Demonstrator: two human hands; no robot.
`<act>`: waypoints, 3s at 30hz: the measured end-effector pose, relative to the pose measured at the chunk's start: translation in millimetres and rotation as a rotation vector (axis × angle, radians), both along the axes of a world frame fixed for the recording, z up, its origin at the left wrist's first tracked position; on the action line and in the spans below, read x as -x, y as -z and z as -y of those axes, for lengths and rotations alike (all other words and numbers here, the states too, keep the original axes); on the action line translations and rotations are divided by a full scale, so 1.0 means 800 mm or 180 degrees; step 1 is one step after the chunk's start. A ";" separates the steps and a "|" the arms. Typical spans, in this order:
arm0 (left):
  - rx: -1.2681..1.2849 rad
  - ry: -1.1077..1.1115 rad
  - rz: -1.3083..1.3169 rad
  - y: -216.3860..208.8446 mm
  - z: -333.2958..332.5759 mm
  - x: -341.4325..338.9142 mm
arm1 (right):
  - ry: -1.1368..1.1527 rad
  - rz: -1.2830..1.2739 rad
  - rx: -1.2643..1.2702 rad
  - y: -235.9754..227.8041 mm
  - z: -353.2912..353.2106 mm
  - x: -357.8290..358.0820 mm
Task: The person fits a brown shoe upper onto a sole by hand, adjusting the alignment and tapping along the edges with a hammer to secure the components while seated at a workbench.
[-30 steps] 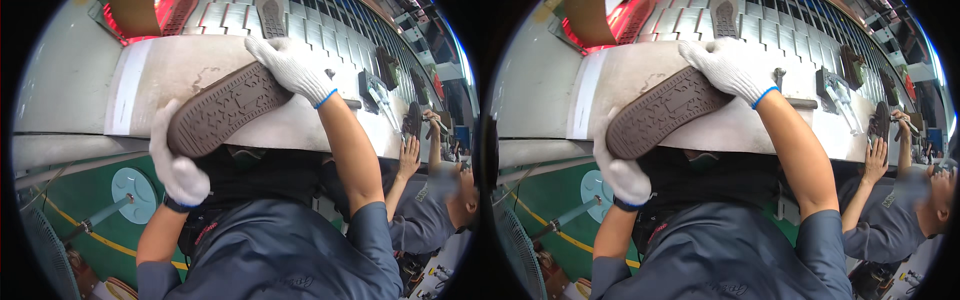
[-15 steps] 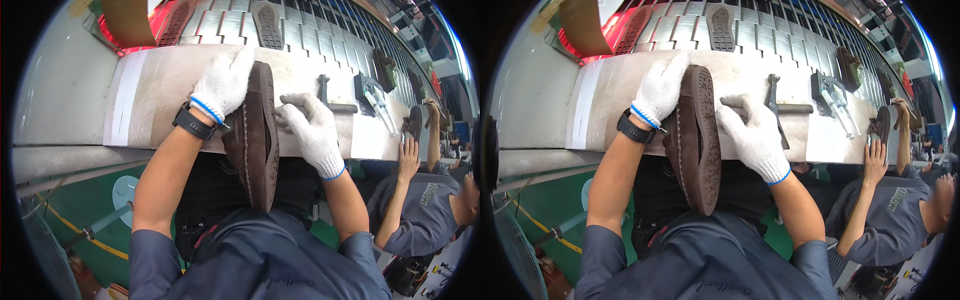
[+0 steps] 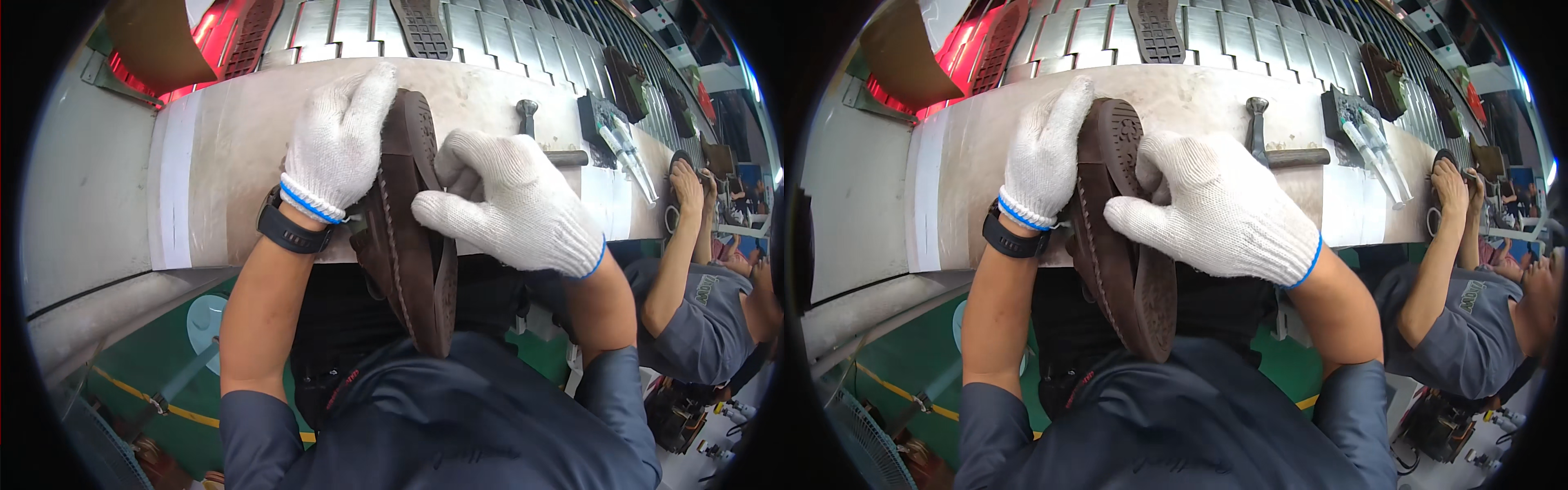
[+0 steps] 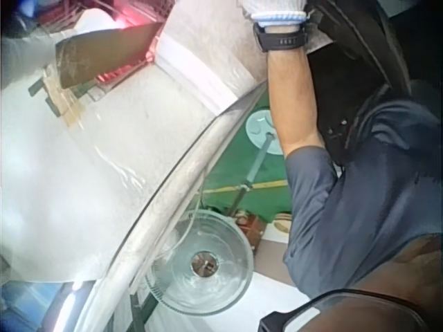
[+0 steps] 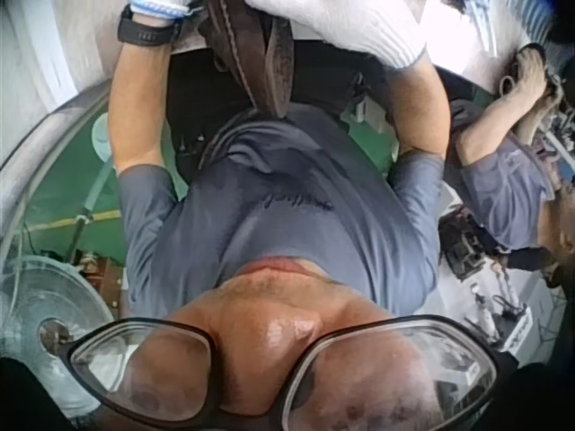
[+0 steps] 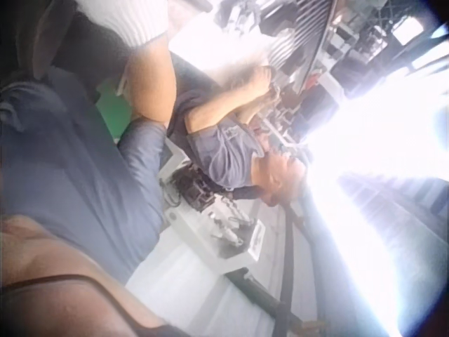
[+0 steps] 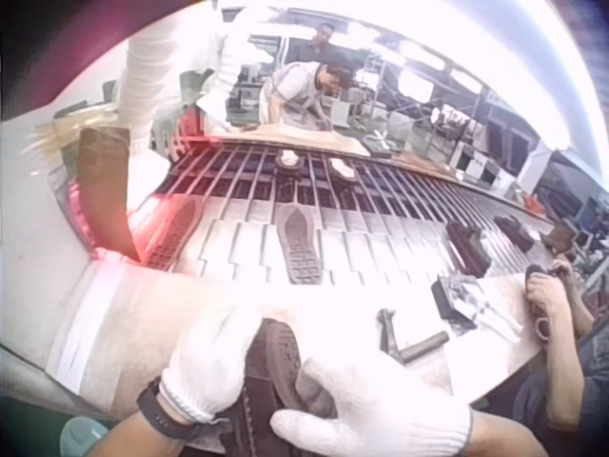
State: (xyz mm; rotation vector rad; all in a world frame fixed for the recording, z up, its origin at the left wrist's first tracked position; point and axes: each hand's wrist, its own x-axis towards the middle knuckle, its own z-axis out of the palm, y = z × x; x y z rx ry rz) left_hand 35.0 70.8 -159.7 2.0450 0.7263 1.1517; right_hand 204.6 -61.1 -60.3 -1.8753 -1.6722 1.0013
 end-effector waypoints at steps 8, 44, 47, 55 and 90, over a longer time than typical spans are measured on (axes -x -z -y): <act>-0.1471 0.0075 -0.0137 0.007 -0.007 0.014 | -0.0597 0.1232 -0.0523 -0.009 -0.001 0.006; 0.0972 0.0579 0.0552 -0.016 0.013 0.014 | -0.0926 0.0431 -0.0993 0.000 -0.014 -0.009; 0.0785 0.0516 0.0487 -0.014 0.011 0.013 | -0.0595 0.0435 -0.0876 0.000 -0.012 0.003; 0.0801 0.0519 0.0562 -0.021 0.014 0.016 | -0.0997 0.0868 -0.0707 -0.016 -0.032 0.000; 0.1028 0.0471 0.0482 -0.021 0.016 0.012 | -0.0702 0.0655 -0.0651 0.002 -0.003 0.005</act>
